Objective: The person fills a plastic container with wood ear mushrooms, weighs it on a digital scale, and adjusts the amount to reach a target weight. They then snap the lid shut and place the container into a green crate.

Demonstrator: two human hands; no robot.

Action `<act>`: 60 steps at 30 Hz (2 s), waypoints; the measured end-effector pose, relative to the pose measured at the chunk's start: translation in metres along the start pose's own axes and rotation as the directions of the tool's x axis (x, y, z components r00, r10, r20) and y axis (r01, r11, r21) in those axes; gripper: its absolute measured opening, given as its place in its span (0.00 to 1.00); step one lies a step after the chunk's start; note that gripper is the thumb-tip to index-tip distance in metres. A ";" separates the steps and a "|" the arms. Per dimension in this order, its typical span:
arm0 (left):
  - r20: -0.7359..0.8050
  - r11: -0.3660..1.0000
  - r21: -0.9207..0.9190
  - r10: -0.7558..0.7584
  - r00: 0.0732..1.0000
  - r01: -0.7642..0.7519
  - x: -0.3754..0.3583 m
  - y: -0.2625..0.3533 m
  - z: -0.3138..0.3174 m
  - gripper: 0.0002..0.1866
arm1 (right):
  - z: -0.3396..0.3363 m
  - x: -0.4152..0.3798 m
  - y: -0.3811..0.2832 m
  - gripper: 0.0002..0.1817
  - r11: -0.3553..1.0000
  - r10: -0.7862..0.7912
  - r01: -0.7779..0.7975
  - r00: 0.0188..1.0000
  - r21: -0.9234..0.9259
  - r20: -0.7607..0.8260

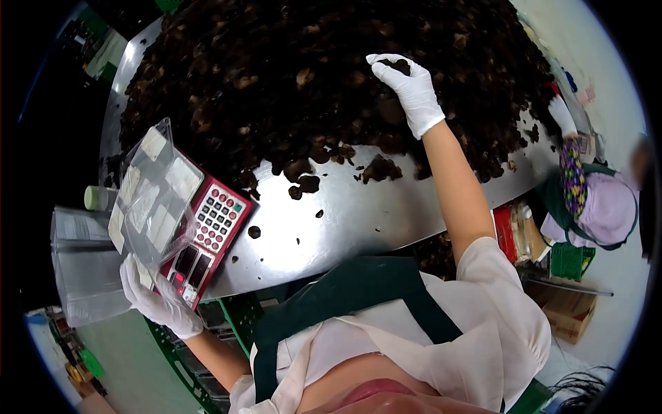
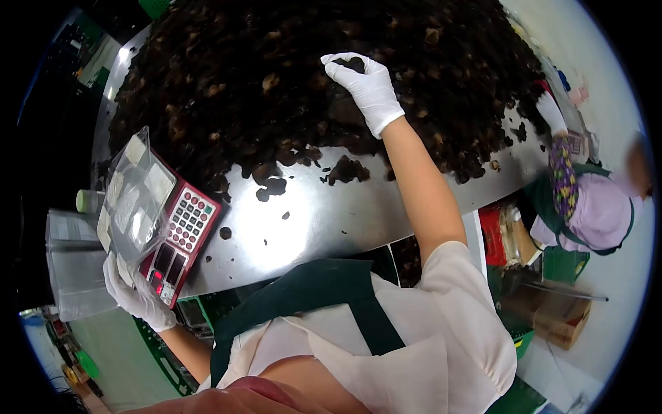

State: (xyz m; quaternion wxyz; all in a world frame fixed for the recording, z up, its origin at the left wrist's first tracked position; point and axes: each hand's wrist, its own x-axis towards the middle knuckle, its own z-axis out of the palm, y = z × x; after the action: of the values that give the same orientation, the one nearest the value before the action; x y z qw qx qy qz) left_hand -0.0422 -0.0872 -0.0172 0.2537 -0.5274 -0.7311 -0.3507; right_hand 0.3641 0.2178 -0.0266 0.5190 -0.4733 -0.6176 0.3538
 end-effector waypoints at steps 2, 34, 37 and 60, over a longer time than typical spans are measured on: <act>0.105 0.999 -0.006 -0.046 0.993 0.046 0.002 -0.009 0.001 0.15 | 0.014 -0.009 -0.029 0.13 0.777 0.430 -0.489 0.872 0.396 0.232; 0.204 0.909 -0.352 -0.156 0.966 0.221 0.007 0.012 0.033 0.37 | 0.277 -0.054 -0.149 0.41 0.944 -0.166 0.330 0.448 0.010 0.878; 0.153 0.916 -0.370 -0.103 0.983 0.154 0.009 0.005 0.036 0.37 | 0.251 -0.038 -0.141 0.31 0.969 -0.193 0.240 0.574 0.061 0.796; 0.847 0.355 -0.517 0.078 0.526 0.779 -0.122 0.080 0.064 0.04 | 0.075 -0.176 0.001 0.08 0.940 -0.154 0.281 0.853 -0.192 0.499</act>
State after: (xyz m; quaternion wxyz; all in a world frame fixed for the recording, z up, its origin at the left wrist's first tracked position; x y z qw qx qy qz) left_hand 0.0725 -0.0937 -0.1285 -0.4831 -0.4693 -0.5754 -0.4640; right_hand 0.2930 0.0544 -0.0977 0.3220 -0.3614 -0.8166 0.3145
